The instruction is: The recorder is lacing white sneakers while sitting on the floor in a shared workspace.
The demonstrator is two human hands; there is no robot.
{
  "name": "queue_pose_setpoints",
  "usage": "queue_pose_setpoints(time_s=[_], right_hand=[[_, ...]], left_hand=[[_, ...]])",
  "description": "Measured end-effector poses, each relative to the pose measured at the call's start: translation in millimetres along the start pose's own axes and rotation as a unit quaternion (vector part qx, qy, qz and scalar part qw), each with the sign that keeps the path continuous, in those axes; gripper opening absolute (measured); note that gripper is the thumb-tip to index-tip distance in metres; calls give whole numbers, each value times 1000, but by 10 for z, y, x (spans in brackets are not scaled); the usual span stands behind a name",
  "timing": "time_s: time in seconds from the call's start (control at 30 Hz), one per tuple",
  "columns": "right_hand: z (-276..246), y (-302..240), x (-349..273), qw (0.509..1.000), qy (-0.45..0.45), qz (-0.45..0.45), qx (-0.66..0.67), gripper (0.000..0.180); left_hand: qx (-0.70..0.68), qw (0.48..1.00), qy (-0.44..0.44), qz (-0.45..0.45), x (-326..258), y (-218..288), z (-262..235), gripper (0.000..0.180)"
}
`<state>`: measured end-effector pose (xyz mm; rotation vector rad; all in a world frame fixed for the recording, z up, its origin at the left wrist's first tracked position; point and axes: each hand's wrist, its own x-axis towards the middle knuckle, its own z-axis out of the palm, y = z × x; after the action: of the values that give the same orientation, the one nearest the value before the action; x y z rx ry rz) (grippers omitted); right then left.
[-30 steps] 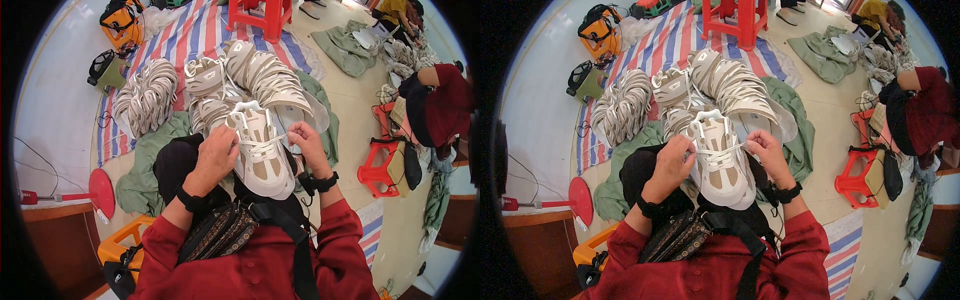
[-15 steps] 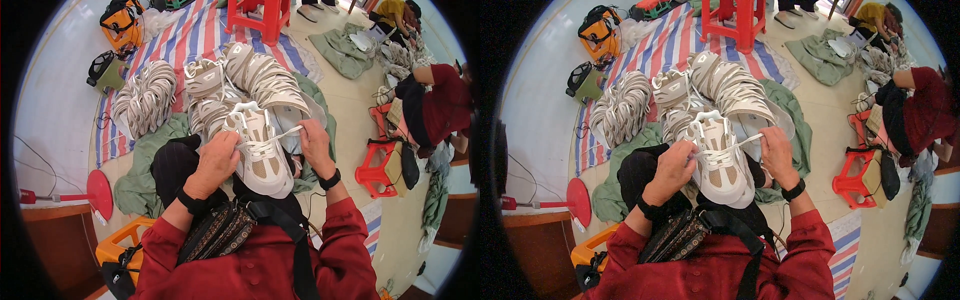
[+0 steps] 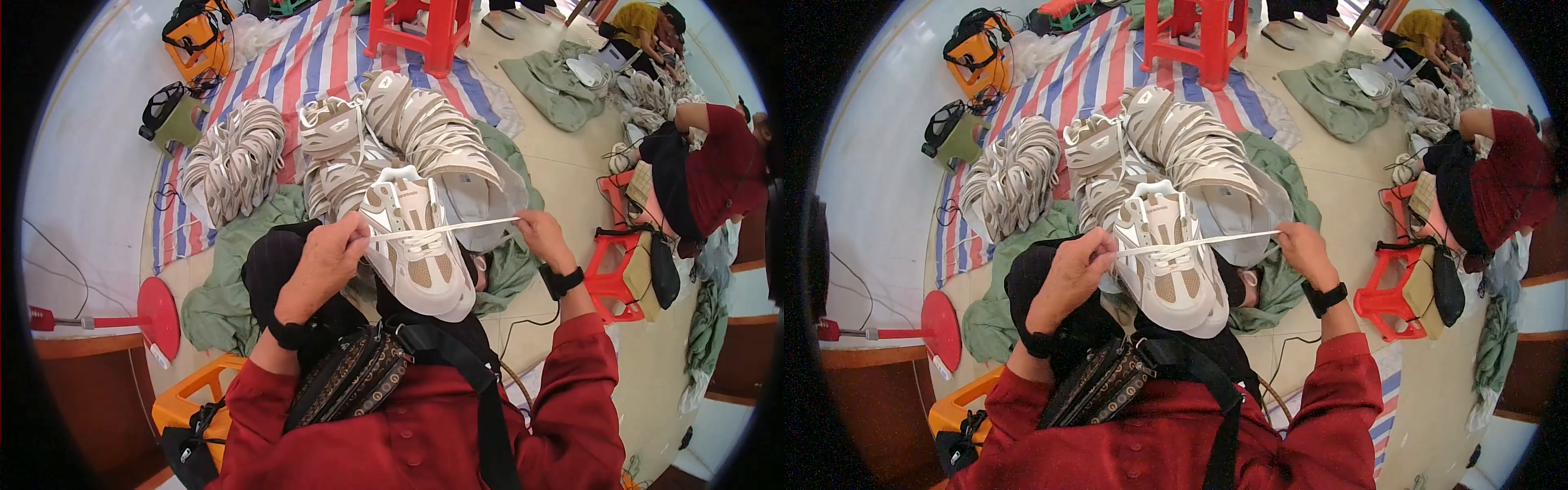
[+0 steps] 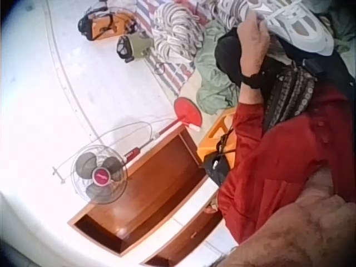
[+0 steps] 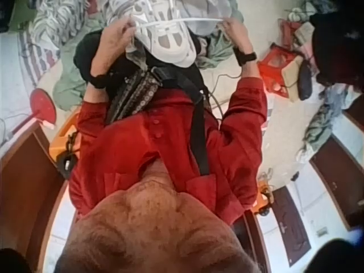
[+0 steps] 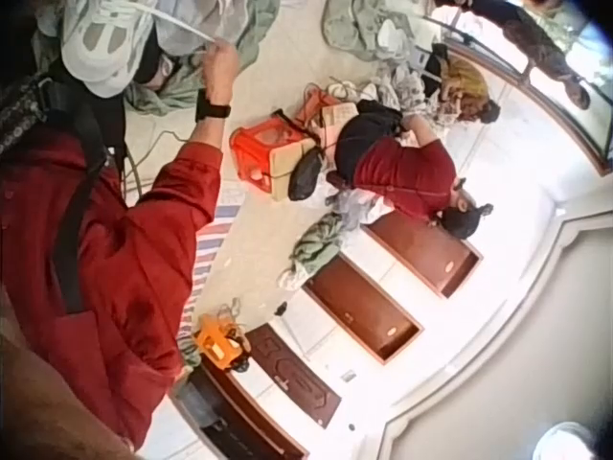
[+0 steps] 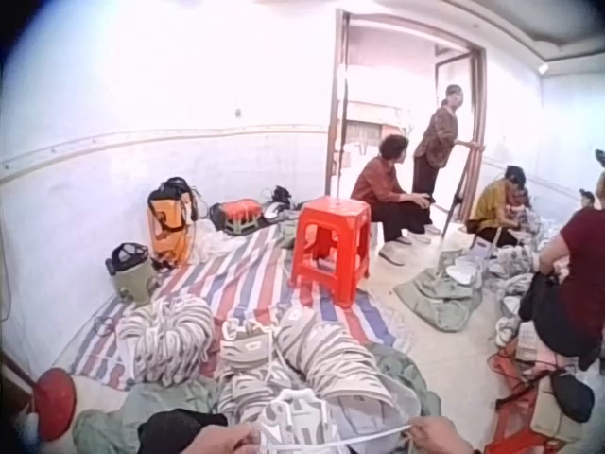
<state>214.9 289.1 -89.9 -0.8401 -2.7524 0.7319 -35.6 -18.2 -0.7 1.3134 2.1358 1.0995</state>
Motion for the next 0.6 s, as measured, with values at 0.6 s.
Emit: queue_pose_setpoints(time_s=[0.6], right_hand=[[-590, 2085, -1306, 936, 265, 214, -85, 15]], left_hand=[[364, 912, 191, -13, -765, -314, -1257, 20]])
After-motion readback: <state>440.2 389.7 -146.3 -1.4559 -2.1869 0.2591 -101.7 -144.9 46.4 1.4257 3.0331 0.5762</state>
